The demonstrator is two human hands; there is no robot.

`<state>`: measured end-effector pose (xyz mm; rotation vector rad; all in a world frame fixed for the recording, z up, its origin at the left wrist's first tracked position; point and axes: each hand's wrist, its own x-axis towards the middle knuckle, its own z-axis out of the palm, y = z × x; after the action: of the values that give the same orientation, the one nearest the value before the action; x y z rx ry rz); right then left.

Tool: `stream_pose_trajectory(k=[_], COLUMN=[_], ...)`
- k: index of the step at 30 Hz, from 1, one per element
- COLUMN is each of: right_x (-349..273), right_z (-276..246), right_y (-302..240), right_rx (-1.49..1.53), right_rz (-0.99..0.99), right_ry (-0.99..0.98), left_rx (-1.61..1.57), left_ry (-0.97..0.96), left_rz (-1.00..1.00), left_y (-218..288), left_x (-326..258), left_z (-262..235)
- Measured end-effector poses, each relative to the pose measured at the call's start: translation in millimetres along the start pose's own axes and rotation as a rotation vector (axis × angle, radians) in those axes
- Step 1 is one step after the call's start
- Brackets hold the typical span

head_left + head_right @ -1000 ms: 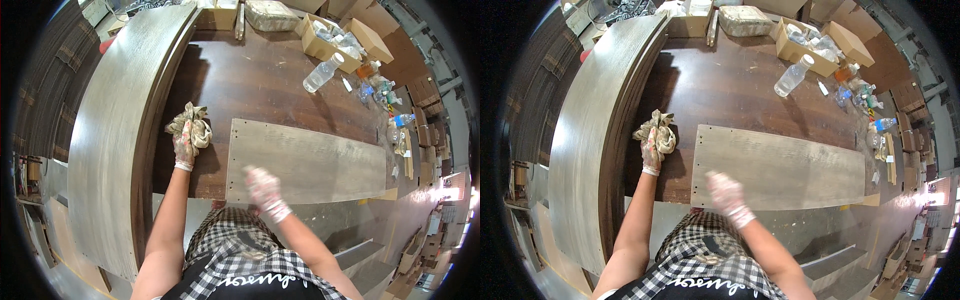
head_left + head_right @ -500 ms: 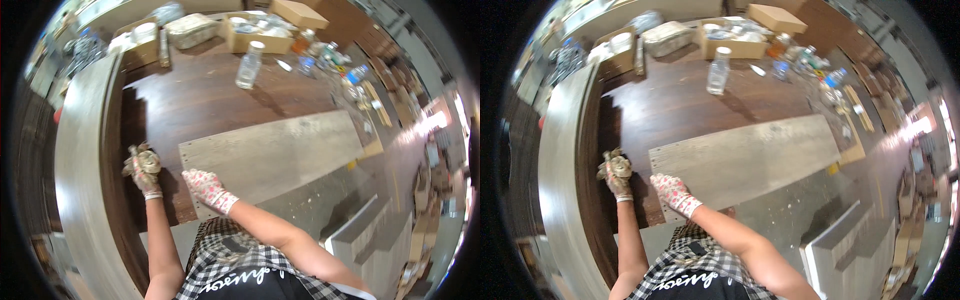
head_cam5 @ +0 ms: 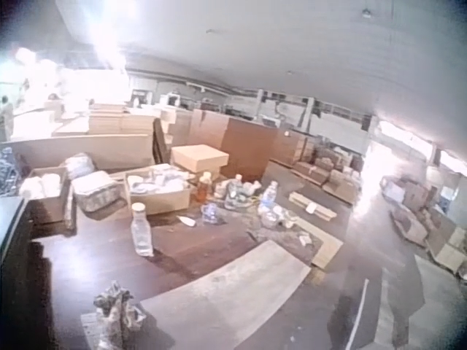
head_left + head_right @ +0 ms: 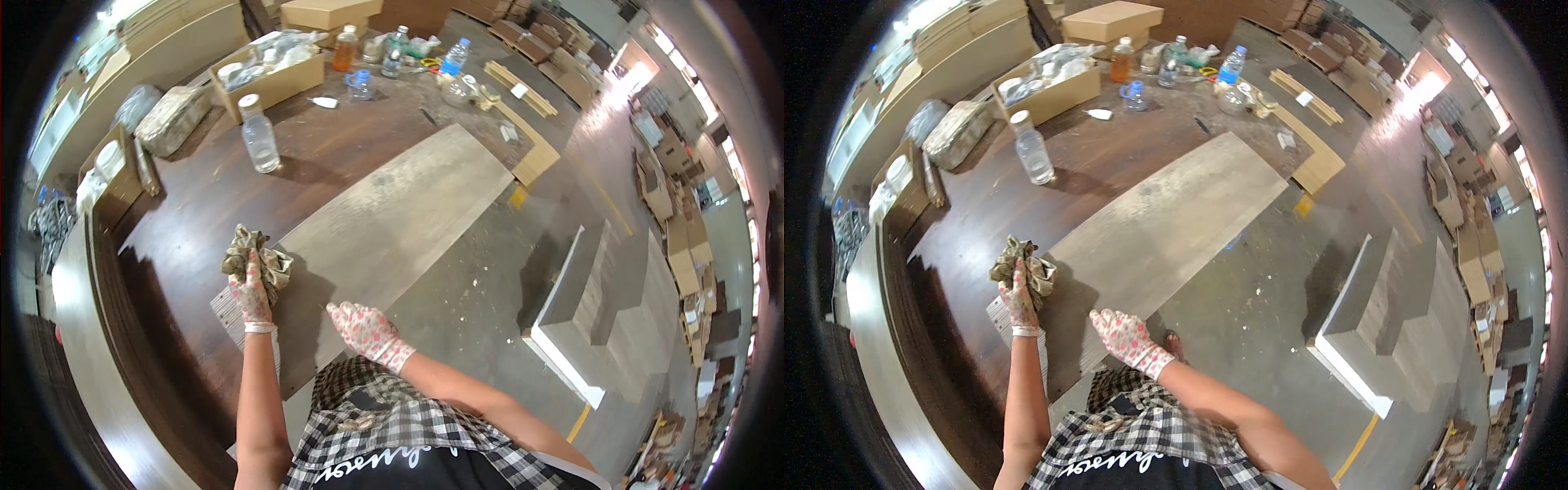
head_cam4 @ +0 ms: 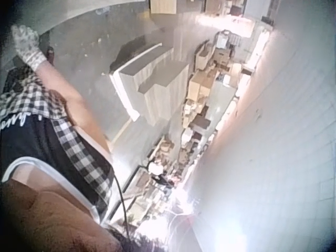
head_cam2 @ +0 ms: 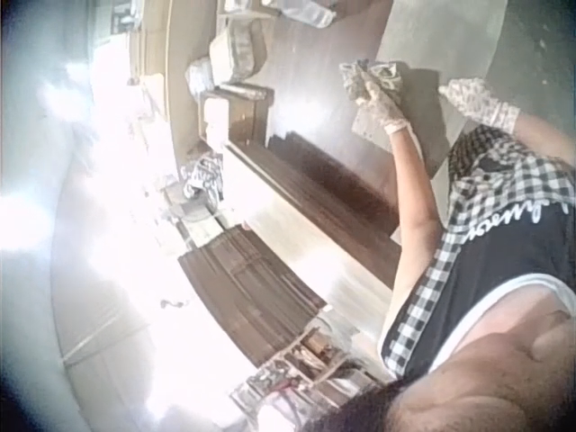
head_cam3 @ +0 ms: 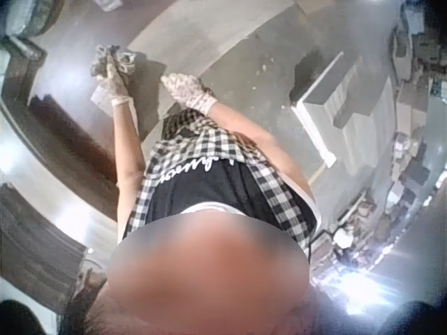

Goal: The person sands a wooden panel using a sanding block while holding a cloth in the other hand, wiping the surface between sanding strokes and turning the panel over to work on different sides.

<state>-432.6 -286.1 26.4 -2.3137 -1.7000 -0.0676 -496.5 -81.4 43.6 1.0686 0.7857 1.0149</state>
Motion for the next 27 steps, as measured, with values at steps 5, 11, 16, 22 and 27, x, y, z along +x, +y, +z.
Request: stream_pose_trajectory(k=[5,11,16,22,27], right_x=[-5,-45,-43,-54,-47], right_z=[-32,-45,-45,-56,-74], right_y=[131,330,283,375,466], right_rx=[0.028,-0.013,0.686,0.507,0.105], right_rz=[0.469,0.665,0.438,0.626,0.661], right_ry=[0.040,0.330,0.347,0.276,0.398], left_rx=[0.642,0.827,0.917,0.638,0.613], left_ry=[-0.157,-0.182,0.063,0.147,0.085], left_rz=[0.319,0.469,0.301,0.175,0.140], left_y=[-50,-50,-45,-59,-58], left_x=[18,17,8,9,12], left_z=[17,49,60,85,91])
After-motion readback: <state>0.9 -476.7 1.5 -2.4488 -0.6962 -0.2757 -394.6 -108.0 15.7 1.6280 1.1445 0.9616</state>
